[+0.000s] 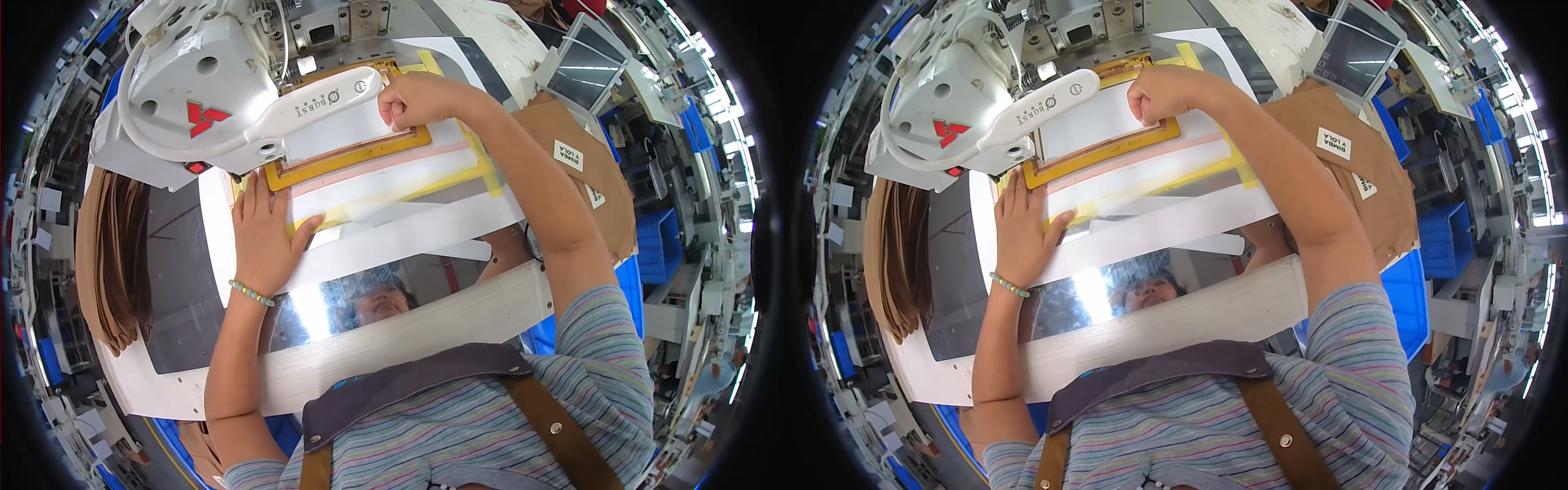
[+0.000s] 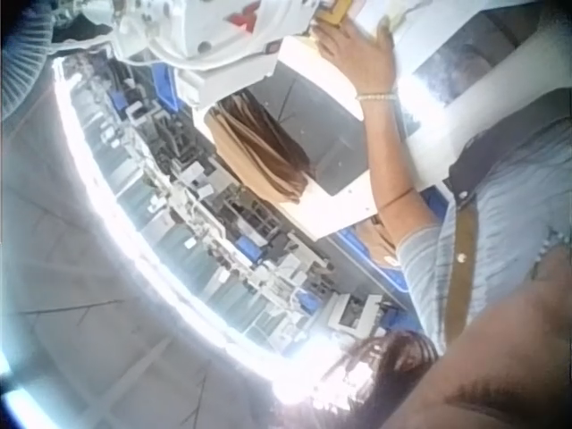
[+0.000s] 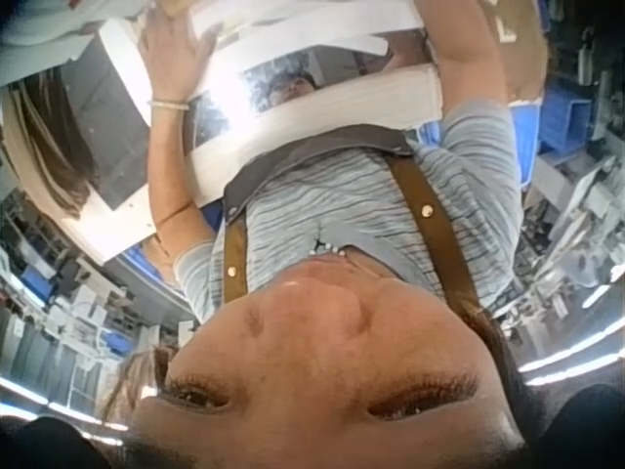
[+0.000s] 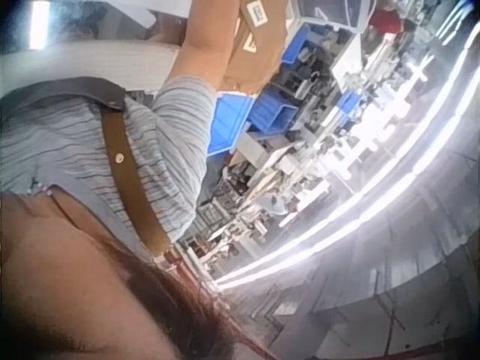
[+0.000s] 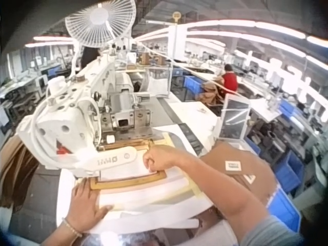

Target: Sewing branded leather labels onto brown leather panels using an industrial sewing machine.

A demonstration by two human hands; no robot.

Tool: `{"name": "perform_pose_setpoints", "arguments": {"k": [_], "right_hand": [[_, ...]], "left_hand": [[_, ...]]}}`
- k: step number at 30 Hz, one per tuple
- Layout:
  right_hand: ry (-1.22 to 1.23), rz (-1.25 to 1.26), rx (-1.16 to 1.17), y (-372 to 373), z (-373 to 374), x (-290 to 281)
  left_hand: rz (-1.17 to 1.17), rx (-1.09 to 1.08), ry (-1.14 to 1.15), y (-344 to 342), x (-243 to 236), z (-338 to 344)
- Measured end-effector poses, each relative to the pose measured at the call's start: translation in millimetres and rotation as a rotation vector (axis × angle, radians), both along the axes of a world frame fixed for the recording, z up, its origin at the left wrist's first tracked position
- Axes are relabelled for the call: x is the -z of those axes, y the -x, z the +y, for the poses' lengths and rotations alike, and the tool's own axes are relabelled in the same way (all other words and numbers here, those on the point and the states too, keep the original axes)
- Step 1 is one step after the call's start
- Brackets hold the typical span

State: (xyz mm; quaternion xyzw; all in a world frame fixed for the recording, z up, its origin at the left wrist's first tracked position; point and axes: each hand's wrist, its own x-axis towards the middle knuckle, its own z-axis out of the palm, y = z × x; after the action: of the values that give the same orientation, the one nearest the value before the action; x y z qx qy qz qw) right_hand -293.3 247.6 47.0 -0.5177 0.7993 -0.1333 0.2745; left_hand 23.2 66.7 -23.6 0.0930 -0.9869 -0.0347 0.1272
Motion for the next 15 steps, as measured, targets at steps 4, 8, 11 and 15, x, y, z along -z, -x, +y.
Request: {"name": "perform_pose_setpoints", "arguments": {"k": [4,8,11,15], "right_hand": [[0.000,0.015,0.027,-3.9,1.1,-1.2],[-0.065,0.174,-0.027,-14.3,6.7,-3.2],[-0.043,0.369,-0.128,-21.4,9.9,3.1],[-0.086,0.943,-0.248,-14.9,-1.2,16.9]], "left_hand": [[-0.001,0.005,0.010,0.2,1.3,0.7],[-0.008,-0.003,0.011,-1.3,3.2,0.3],[-0.003,-0.002,-0.006,-1.3,3.5,-0.4],[0.002,-0.001,0.005,1.1,3.5,-0.6]]}}
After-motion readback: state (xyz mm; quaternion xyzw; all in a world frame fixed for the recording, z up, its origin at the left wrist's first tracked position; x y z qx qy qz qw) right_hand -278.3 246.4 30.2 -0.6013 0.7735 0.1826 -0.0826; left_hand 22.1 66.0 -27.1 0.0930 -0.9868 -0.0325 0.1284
